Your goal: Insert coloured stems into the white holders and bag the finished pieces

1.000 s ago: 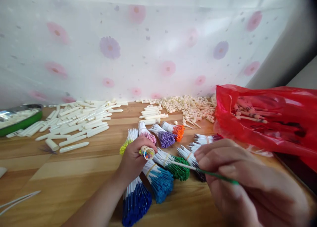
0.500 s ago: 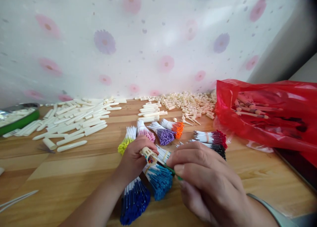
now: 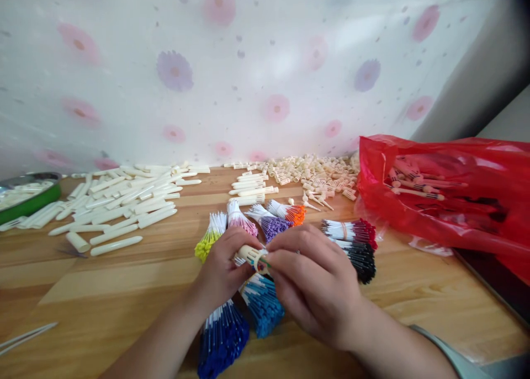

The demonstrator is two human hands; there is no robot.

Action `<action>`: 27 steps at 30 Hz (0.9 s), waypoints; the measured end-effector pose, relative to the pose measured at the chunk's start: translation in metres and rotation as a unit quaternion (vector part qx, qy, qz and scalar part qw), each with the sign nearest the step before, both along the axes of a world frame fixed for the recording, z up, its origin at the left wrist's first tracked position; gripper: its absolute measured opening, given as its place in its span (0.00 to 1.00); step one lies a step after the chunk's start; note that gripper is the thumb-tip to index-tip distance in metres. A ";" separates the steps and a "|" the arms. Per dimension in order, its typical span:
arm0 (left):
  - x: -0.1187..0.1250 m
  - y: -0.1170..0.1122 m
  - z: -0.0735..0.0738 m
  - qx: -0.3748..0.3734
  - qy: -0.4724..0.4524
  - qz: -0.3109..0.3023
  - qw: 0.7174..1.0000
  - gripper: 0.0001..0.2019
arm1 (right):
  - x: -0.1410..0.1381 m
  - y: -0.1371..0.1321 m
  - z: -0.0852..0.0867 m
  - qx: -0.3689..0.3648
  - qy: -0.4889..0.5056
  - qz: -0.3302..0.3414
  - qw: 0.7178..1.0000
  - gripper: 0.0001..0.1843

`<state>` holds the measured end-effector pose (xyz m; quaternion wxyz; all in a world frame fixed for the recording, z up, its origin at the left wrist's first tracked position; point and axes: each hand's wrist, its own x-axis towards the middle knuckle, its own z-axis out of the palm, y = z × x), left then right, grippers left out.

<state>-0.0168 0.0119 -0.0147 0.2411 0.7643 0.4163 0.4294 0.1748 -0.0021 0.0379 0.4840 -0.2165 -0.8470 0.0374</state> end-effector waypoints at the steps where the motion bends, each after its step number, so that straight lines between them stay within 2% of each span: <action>1: -0.001 -0.001 0.000 0.002 0.006 -0.003 1.000 0.11 | -0.001 0.002 -0.002 -0.008 -0.009 -0.022 1.000 0.09; 5: -0.007 -0.003 0.003 0.013 0.026 -0.007 1.000 0.17 | 0.001 0.007 -0.005 -0.015 -0.023 -0.058 0.998 0.10; 11: -0.006 -0.003 0.004 0.056 0.056 0.030 0.996 0.17 | -0.001 0.010 -0.008 -0.003 0.022 -0.086 0.996 0.07; 19: -0.003 -0.004 0.006 0.111 0.092 0.072 0.987 0.19 | -0.004 0.014 -0.013 -0.118 0.065 -0.056 0.989 0.06; 27: -0.003 -0.005 0.006 0.166 0.136 0.134 0.967 0.15 | -0.009 0.015 -0.018 -0.194 0.108 -0.027 0.975 0.06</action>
